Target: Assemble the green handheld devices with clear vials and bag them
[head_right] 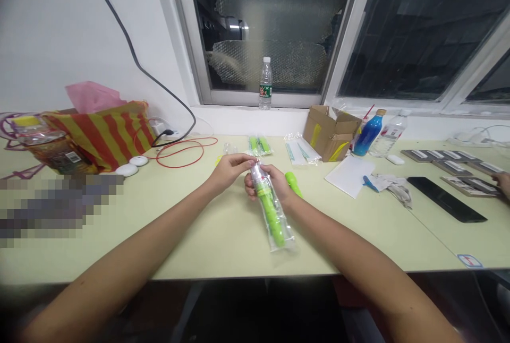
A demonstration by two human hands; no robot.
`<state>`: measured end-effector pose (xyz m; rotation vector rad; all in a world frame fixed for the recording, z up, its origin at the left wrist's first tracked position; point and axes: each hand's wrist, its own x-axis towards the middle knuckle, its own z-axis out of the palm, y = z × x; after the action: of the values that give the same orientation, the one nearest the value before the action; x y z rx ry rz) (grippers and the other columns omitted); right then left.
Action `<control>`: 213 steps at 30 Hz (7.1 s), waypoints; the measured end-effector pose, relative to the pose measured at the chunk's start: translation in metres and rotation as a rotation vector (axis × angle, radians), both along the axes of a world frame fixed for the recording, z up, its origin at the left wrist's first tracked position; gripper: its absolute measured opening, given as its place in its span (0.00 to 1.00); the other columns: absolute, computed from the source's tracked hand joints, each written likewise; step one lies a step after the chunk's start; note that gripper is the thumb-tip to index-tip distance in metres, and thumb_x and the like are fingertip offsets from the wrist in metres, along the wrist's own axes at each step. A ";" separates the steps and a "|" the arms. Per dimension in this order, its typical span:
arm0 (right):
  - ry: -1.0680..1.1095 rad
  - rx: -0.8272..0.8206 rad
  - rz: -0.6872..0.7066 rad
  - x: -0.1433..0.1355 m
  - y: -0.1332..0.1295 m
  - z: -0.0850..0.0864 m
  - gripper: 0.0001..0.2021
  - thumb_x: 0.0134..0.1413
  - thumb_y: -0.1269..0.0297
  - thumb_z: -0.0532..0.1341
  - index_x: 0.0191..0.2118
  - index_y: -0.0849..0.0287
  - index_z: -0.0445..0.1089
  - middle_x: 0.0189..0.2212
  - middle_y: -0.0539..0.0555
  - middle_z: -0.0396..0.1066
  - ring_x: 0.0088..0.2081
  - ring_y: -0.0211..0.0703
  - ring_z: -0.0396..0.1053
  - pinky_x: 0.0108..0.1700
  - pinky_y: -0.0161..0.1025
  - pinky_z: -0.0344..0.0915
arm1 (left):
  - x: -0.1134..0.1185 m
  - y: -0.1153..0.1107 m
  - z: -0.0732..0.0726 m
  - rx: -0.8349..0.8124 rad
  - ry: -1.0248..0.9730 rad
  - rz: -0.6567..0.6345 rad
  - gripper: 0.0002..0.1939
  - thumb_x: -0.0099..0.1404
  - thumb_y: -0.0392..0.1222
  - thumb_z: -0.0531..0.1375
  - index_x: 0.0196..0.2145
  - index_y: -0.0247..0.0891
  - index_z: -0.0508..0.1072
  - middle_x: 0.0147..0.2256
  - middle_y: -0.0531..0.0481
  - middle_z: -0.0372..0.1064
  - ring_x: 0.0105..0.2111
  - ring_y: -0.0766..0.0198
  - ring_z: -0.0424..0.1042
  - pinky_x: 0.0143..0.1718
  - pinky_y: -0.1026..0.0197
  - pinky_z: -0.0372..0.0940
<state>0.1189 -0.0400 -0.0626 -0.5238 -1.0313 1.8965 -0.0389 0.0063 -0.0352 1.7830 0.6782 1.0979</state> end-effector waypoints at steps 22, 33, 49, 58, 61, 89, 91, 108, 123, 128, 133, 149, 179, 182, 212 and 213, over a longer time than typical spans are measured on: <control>-0.620 0.157 -0.549 0.008 0.012 -0.014 0.10 0.48 0.59 0.66 0.26 0.59 0.68 0.21 0.52 0.67 0.22 0.40 0.66 0.19 0.36 0.64 | -0.006 -0.001 -0.034 -0.200 -0.056 0.043 0.14 0.61 0.47 0.60 0.39 0.36 0.80 0.40 0.43 0.77 0.36 0.60 0.74 0.31 0.61 0.68; -0.563 0.209 -0.576 0.012 0.017 -0.017 0.10 0.48 0.58 0.67 0.30 0.61 0.75 0.27 0.55 0.72 0.26 0.41 0.69 0.23 0.37 0.67 | -0.007 -0.002 -0.037 -0.336 -0.150 0.008 0.16 0.56 0.38 0.64 0.44 0.34 0.76 0.40 0.42 0.75 0.31 0.65 0.72 0.31 0.62 0.68; -0.440 0.126 -0.637 0.008 0.016 -0.018 0.10 0.42 0.59 0.69 0.29 0.60 0.75 0.26 0.53 0.73 0.25 0.39 0.68 0.24 0.36 0.65 | -0.004 0.007 -0.043 -0.519 -0.298 0.118 0.18 0.50 0.31 0.66 0.41 0.31 0.71 0.31 0.48 0.70 0.28 0.66 0.70 0.30 0.62 0.64; -0.468 0.165 -0.687 0.007 0.018 -0.020 0.10 0.41 0.59 0.69 0.30 0.60 0.76 0.26 0.53 0.73 0.25 0.40 0.68 0.25 0.38 0.67 | -0.004 0.004 -0.043 -0.518 -0.259 0.141 0.11 0.52 0.34 0.68 0.35 0.30 0.76 0.28 0.47 0.71 0.31 0.63 0.72 0.39 0.56 0.70; -0.436 0.174 -0.697 0.009 0.020 -0.021 0.12 0.40 0.61 0.69 0.34 0.60 0.77 0.22 0.51 0.71 0.23 0.39 0.66 0.26 0.40 0.67 | -0.004 0.005 -0.042 -0.507 -0.315 0.162 0.10 0.51 0.33 0.68 0.34 0.31 0.77 0.29 0.48 0.71 0.31 0.64 0.72 0.38 0.58 0.69; -0.397 0.464 -0.747 0.011 0.020 -0.023 0.09 0.43 0.72 0.59 0.23 0.56 0.76 0.27 0.50 0.70 0.29 0.38 0.65 0.33 0.37 0.63 | -0.007 0.011 -0.042 -0.426 -0.355 0.002 0.08 0.48 0.37 0.68 0.26 0.35 0.73 0.28 0.54 0.66 0.30 0.69 0.67 0.38 0.62 0.65; -0.406 0.489 -0.738 0.011 0.019 -0.022 0.10 0.43 0.72 0.58 0.22 0.56 0.76 0.28 0.51 0.70 0.30 0.38 0.65 0.33 0.37 0.63 | -0.007 0.011 -0.041 -0.411 -0.359 -0.011 0.08 0.48 0.36 0.68 0.26 0.35 0.72 0.28 0.54 0.65 0.30 0.70 0.66 0.38 0.63 0.64; -0.404 0.458 -0.664 0.011 0.010 -0.011 0.05 0.49 0.65 0.63 0.27 0.58 0.75 0.31 0.52 0.69 0.34 0.41 0.66 0.38 0.39 0.64 | -0.007 0.004 -0.036 -0.376 -0.357 -0.004 0.04 0.49 0.32 0.59 0.22 0.33 0.75 0.28 0.48 0.69 0.34 0.64 0.68 0.40 0.60 0.64; -0.149 0.067 -0.413 0.017 0.016 -0.010 0.17 0.34 0.68 0.73 0.33 0.57 0.68 0.26 0.48 0.70 0.29 0.39 0.67 0.36 0.38 0.65 | -0.007 -0.004 -0.037 -0.703 -0.238 -0.274 0.19 0.56 0.50 0.69 0.37 0.32 0.72 0.30 0.47 0.70 0.27 0.67 0.69 0.27 0.64 0.64; -0.165 0.057 -0.275 0.020 0.015 -0.009 0.12 0.38 0.67 0.73 0.30 0.60 0.70 0.25 0.48 0.69 0.28 0.37 0.66 0.34 0.36 0.63 | -0.008 -0.004 -0.039 -0.662 -0.251 -0.299 0.17 0.55 0.49 0.70 0.30 0.33 0.71 0.27 0.49 0.68 0.27 0.67 0.69 0.28 0.64 0.65; -0.174 0.098 -0.376 0.022 0.019 -0.010 0.15 0.35 0.67 0.74 0.32 0.59 0.72 0.25 0.48 0.71 0.28 0.37 0.68 0.36 0.37 0.65 | -0.006 -0.003 -0.039 -0.620 -0.293 -0.251 0.18 0.53 0.47 0.70 0.26 0.35 0.66 0.26 0.52 0.66 0.26 0.68 0.68 0.28 0.64 0.65; -0.262 0.108 -0.188 0.023 0.014 -0.012 0.14 0.45 0.55 0.71 0.34 0.61 0.77 0.30 0.56 0.76 0.31 0.47 0.73 0.40 0.45 0.71 | -0.006 -0.007 -0.037 -0.572 -0.238 -0.270 0.19 0.56 0.53 0.68 0.30 0.33 0.71 0.27 0.48 0.68 0.26 0.65 0.70 0.27 0.60 0.67; -0.077 0.065 -0.168 0.020 0.015 -0.013 0.09 0.57 0.59 0.62 0.36 0.60 0.72 0.32 0.55 0.76 0.35 0.44 0.74 0.42 0.42 0.71 | -0.009 0.000 -0.037 -0.697 -0.478 -0.307 0.17 0.62 0.44 0.63 0.21 0.34 0.65 0.20 0.53 0.60 0.21 0.69 0.63 0.26 0.64 0.64; -0.152 -0.014 -0.085 0.025 0.016 -0.011 0.17 0.60 0.49 0.58 0.37 0.60 0.70 0.29 0.54 0.74 0.30 0.42 0.72 0.34 0.38 0.71 | -0.014 0.010 -0.032 -0.721 -0.599 -0.185 0.19 0.66 0.43 0.59 0.20 0.35 0.63 0.19 0.53 0.60 0.21 0.69 0.63 0.29 0.61 0.68; -0.932 0.277 -0.711 0.112 0.164 -0.003 0.14 0.42 0.65 0.69 0.24 0.58 0.60 0.25 0.49 0.64 0.31 0.36 0.67 0.39 0.37 0.71 | -0.003 0.008 -0.061 -0.524 -0.099 -0.235 0.11 0.57 0.45 0.63 0.30 0.34 0.69 0.24 0.51 0.66 0.21 0.68 0.67 0.25 0.63 0.64; -0.987 0.282 -0.721 0.111 0.172 -0.007 0.13 0.43 0.66 0.68 0.24 0.59 0.60 0.25 0.49 0.64 0.30 0.36 0.67 0.39 0.37 0.71 | -0.003 0.008 -0.061 -0.528 -0.099 -0.238 0.11 0.57 0.45 0.63 0.30 0.34 0.69 0.24 0.50 0.66 0.21 0.68 0.67 0.24 0.63 0.64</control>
<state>0.2303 0.1319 -0.0693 -1.4957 -1.4108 0.7831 -0.0419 0.0145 -0.0967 1.3071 0.6082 0.7527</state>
